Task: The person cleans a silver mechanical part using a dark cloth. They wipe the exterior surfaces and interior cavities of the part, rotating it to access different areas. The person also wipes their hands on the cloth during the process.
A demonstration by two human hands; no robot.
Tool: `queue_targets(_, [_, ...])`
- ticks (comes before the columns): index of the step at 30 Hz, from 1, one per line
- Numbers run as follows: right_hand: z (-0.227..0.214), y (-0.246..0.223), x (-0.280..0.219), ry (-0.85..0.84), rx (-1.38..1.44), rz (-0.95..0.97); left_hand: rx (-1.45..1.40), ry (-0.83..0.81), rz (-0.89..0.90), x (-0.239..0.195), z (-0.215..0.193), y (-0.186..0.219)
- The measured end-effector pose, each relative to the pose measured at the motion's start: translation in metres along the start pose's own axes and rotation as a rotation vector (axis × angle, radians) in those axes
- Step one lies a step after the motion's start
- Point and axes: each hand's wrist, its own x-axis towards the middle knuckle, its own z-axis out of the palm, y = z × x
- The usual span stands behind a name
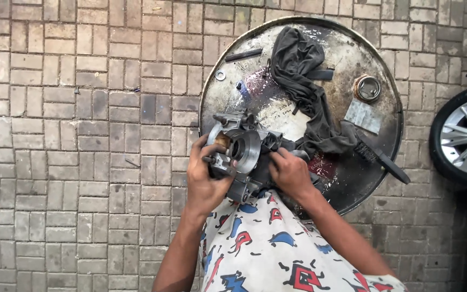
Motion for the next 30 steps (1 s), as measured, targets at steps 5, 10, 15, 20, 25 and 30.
queue_targets(5, [-0.008, -0.006, -0.011, -0.054, -0.093, -0.017, -0.092, 0.027, -0.032, 0.002, 0.002, -0.002])
queue_targets(10, [-0.012, -0.008, -0.012, -0.051, 0.112, 0.093, -0.051, -0.039, 0.140, 0.009, 0.010, 0.009])
queue_targets(15, [-0.017, -0.018, 0.002, 0.034, 0.208, 0.127, 0.050, -0.110, 0.311, 0.013, 0.022, 0.012])
queue_targets(20, [-0.037, -0.006, -0.009, 0.203, 0.231, 0.160, 0.033, -0.097, 0.371, 0.022, 0.015, 0.011])
queue_targets(25, [-0.048, 0.010, -0.050, 0.090, 0.230, 0.287, 0.045, -0.037, 0.344, 0.029, 0.001, 0.022])
queue_targets(30, [0.014, 0.024, -0.036, 0.032, 0.208, 0.275, 0.026, 0.048, 0.390, 0.038, -0.011, 0.038])
